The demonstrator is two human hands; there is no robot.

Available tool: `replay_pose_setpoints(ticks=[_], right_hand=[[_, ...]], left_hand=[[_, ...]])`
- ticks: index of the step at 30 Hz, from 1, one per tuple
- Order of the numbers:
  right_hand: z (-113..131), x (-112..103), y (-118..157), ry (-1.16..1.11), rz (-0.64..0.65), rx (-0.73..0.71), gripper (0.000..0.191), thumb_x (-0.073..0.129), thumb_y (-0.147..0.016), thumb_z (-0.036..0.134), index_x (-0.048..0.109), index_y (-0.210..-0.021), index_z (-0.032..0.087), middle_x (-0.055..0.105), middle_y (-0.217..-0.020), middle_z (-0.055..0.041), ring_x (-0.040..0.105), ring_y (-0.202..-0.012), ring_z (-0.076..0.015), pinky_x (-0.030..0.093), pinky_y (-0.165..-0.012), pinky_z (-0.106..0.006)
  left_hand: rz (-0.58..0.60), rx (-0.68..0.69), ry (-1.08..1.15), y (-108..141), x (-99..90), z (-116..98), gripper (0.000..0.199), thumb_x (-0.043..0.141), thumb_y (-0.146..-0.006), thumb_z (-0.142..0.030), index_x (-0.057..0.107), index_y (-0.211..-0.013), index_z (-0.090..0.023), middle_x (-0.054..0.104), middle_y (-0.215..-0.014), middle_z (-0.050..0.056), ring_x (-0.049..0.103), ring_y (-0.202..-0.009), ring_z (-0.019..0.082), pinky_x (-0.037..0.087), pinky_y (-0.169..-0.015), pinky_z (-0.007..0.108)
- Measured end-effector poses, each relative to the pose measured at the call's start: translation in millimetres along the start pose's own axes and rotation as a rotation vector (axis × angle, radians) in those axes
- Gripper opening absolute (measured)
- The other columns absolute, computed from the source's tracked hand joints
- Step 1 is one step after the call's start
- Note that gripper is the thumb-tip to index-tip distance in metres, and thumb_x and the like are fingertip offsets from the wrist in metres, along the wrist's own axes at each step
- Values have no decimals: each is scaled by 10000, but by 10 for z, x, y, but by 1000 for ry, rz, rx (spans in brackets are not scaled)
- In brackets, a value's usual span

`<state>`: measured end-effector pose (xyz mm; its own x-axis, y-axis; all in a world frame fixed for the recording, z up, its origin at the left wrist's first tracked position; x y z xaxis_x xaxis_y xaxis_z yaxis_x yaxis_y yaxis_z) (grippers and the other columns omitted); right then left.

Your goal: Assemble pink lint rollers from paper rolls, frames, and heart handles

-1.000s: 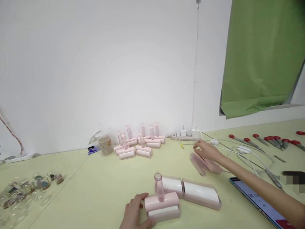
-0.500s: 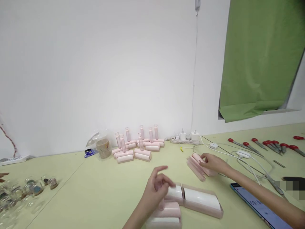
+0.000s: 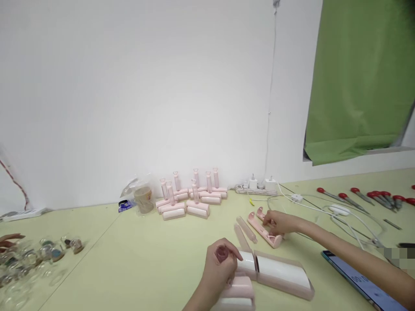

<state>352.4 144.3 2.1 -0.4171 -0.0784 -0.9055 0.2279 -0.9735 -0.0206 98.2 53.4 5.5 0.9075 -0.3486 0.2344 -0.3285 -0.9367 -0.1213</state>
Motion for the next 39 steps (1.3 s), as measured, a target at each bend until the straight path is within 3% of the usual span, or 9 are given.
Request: replay_pose_setpoints(ticks=[7, 17, 21, 25, 28, 31, 33, 36, 39], right_hand=[[32, 48, 3, 58, 119, -123, 363, 609, -572, 366, 660, -888, 194, 534, -970, -101, 483, -936, -288, 368, -789, -372], [152, 79, 14, -27, 238, -205, 248, 596, -634, 381, 670, -849, 281, 510, -1043, -61, 445, -1017, -270, 320, -876, -390], [203, 112, 45, -89, 220, -193, 235, 575, -663, 429, 659, -830, 286, 525, -996, -52, 461, -994, -254, 330, -871, -387], [250, 159, 44, -164, 170, -179, 293, 651, -580, 456, 643, -795, 257, 526, -1012, -44, 455, -1006, -258, 328, -877, -368], [259, 147, 35, -232, 122, -151, 277, 672, -541, 471, 615, -644, 220, 554, -955, -48, 462, -1003, -279, 333, -869, -383], [311, 69, 55, -342, 31, -114, 358, 587, -617, 549, 525, -624, 196, 580, -948, -77, 500, -966, -280, 382, -811, -386], [429, 4, 106, -426, -39, -108, 383, 490, -693, 584, 468, -692, 202, 599, -932, -88, 535, -926, -252, 414, -769, -354], [751, -65, 240, -674, -119, -99, 358, 505, -719, 552, 419, -809, 216, 628, -843, -62, 571, -842, -212, 433, -732, -321], [1126, -65, 395, -961, -38, -129, 324, 552, -720, 495, 413, -837, 227, 586, -767, -9, 582, -794, -190, 452, -717, -323]], left_hand=[[-18, 15, 22, 12, 11, -13, 68, 468, -582, -199, 484, -522, -171, 295, -263, -120, 212, -200, 21, 148, -246, 153], [18, -2, 38, 14, -6, -31, 65, 441, -534, -153, 483, -485, -160, 392, -309, -86, 272, -253, 14, 180, -300, 154], [22, 27, 56, 17, -13, -21, 72, 420, -519, -137, 487, -500, -155, 467, -397, -63, 290, -268, 6, 187, -296, 151], [49, 72, 52, 19, -34, -11, 101, 404, -511, -108, 499, -517, -144, 500, -508, -51, 303, -261, -6, 195, -269, 149], [54, 45, 28, 22, -51, -8, 305, 409, -537, -91, 588, -777, -146, 549, -658, -47, 302, -248, -19, 202, -246, 143], [63, 41, 16, 18, -63, -7, 508, 463, -586, -105, 521, -1079, -216, 550, -835, -40, 311, -260, -38, 229, -239, 135], [83, 37, 9, 9, -69, 9, 436, 512, -633, -159, 532, -1067, -190, 567, -767, -37, 308, -262, -33, 234, -247, 132], [100, 27, 11, -10, -84, 62, 276, 566, -681, -300, 587, -887, -119, 529, -489, -55, 302, -251, -4, 217, -258, 129], [90, 35, 49, -26, -107, 121, 358, 637, -618, -463, 566, -708, -124, 445, -363, -77, 307, -247, 16, 227, -261, 131]])
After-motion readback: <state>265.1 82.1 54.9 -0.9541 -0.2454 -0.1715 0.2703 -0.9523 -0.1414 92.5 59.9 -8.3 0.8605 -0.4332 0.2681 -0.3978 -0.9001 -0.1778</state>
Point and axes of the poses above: each hand's wrist, its own y-axis away from the middle knuckle, its own x-axis out of the palm, z = x × y, the point moved 1 cm from there along -y, towards the middle knuckle
